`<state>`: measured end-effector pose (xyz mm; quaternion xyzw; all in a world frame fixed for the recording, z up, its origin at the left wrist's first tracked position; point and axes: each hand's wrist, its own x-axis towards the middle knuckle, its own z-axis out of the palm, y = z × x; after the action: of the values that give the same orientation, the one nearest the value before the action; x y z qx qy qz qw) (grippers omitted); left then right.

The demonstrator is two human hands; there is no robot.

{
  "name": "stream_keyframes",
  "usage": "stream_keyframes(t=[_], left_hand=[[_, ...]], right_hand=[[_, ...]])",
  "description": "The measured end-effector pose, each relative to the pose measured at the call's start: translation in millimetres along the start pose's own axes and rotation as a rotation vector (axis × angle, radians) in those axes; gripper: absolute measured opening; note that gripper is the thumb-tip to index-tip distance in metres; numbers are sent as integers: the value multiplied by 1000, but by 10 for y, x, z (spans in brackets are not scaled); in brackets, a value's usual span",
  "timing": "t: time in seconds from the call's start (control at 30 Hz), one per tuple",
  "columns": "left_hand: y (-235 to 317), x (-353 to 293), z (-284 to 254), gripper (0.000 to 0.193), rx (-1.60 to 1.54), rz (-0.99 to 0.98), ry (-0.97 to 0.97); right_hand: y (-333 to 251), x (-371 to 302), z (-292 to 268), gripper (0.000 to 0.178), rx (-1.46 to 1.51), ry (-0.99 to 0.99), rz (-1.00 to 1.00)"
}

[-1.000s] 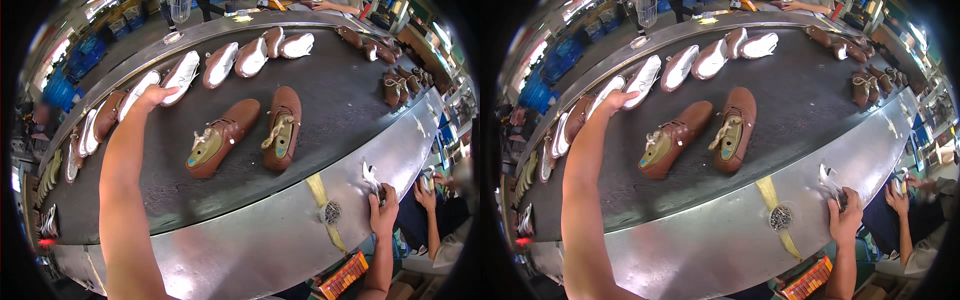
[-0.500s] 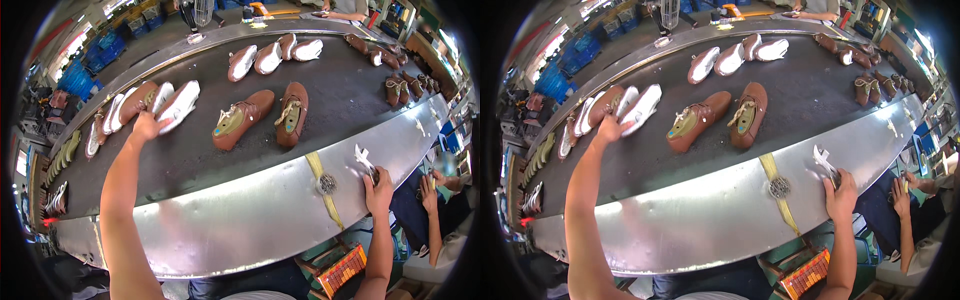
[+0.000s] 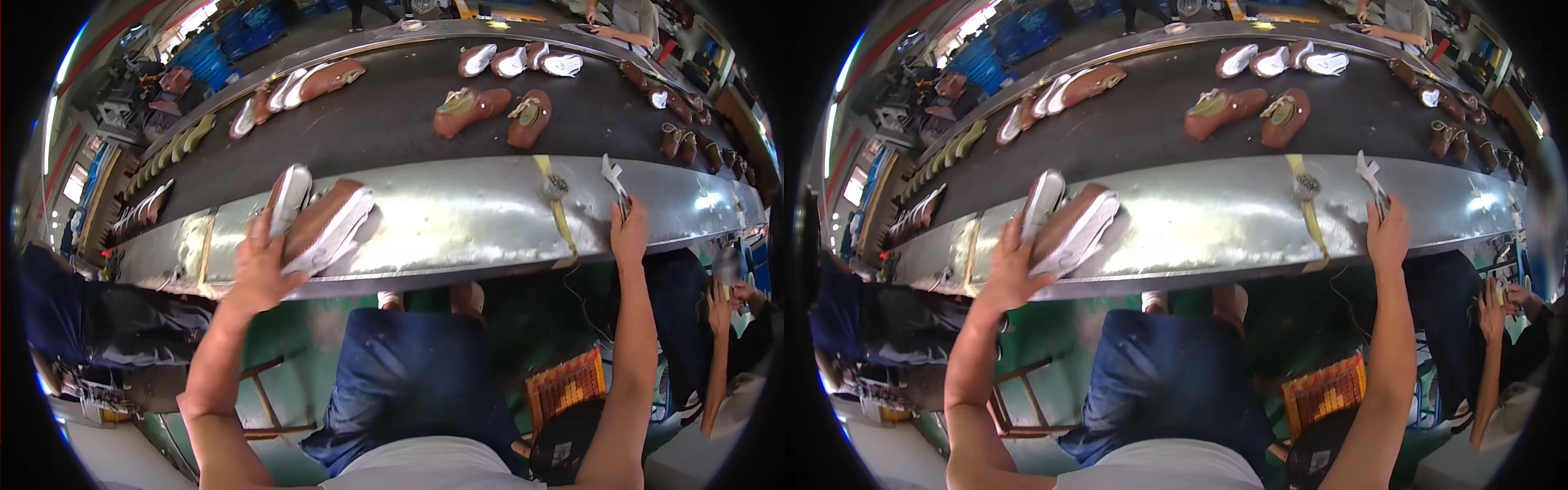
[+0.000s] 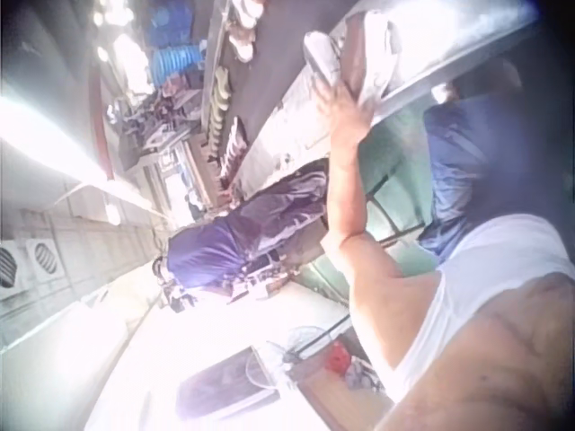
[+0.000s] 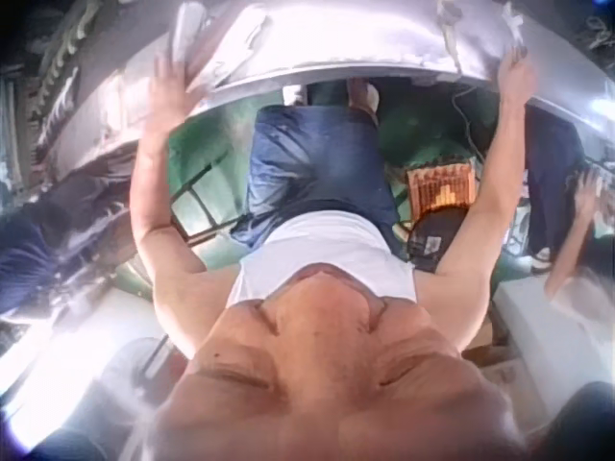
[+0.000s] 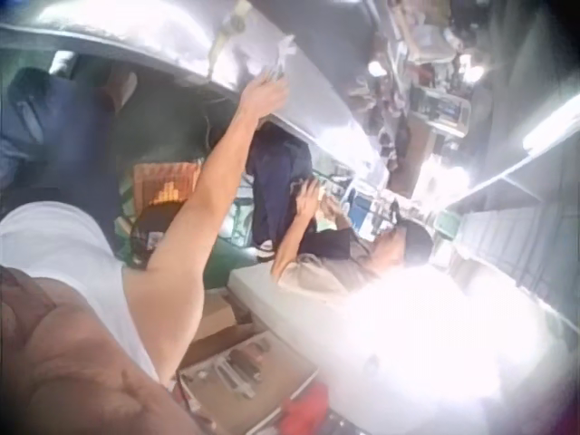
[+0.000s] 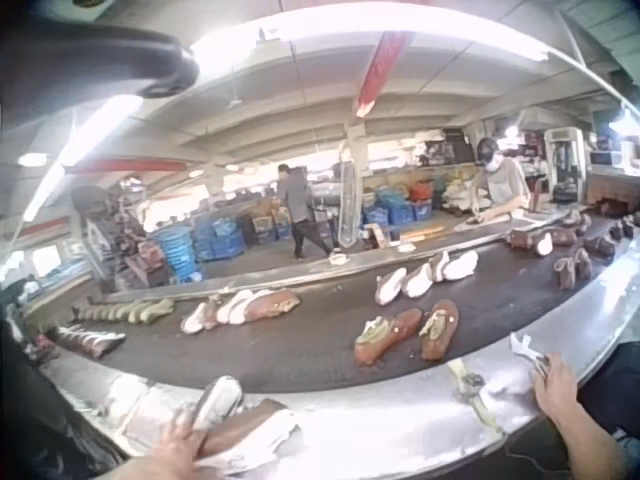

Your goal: The recorder is seen pulling a shoe out of the shoe last and then trimming the excess fabric from the edges using a pair of pincers.

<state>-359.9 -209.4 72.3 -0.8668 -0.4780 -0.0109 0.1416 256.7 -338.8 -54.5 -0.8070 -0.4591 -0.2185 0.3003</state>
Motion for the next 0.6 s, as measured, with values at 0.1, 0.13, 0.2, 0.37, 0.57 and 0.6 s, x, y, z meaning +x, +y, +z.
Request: stream_keyframes(t=[0.1,0.13,0.2,0.37,0.57,0.6], left_hand=[[136,164,167,86,-157,9,3],[189,363,138,88,-152,29,-74],[324,835,10,92,-382,-42,-416],[396,1395,199,87,-403,-83,-477],[944,334,120,80,-1588,-187,-273],[1199,-6,-22,78,-1556,-332,-250]], right_hand=[[-359,-469,-218,43,140,25,-28],[-481,-677,-281,41,242,65,-49],[-923,-1093,-520,38,580,-194,105],[-1639,-2169,-864,29,1315,-893,710],[-2007,-2587,-1007,39,1203,-986,439],[-2090,-2601,-1026,39,1194,-995,449]])
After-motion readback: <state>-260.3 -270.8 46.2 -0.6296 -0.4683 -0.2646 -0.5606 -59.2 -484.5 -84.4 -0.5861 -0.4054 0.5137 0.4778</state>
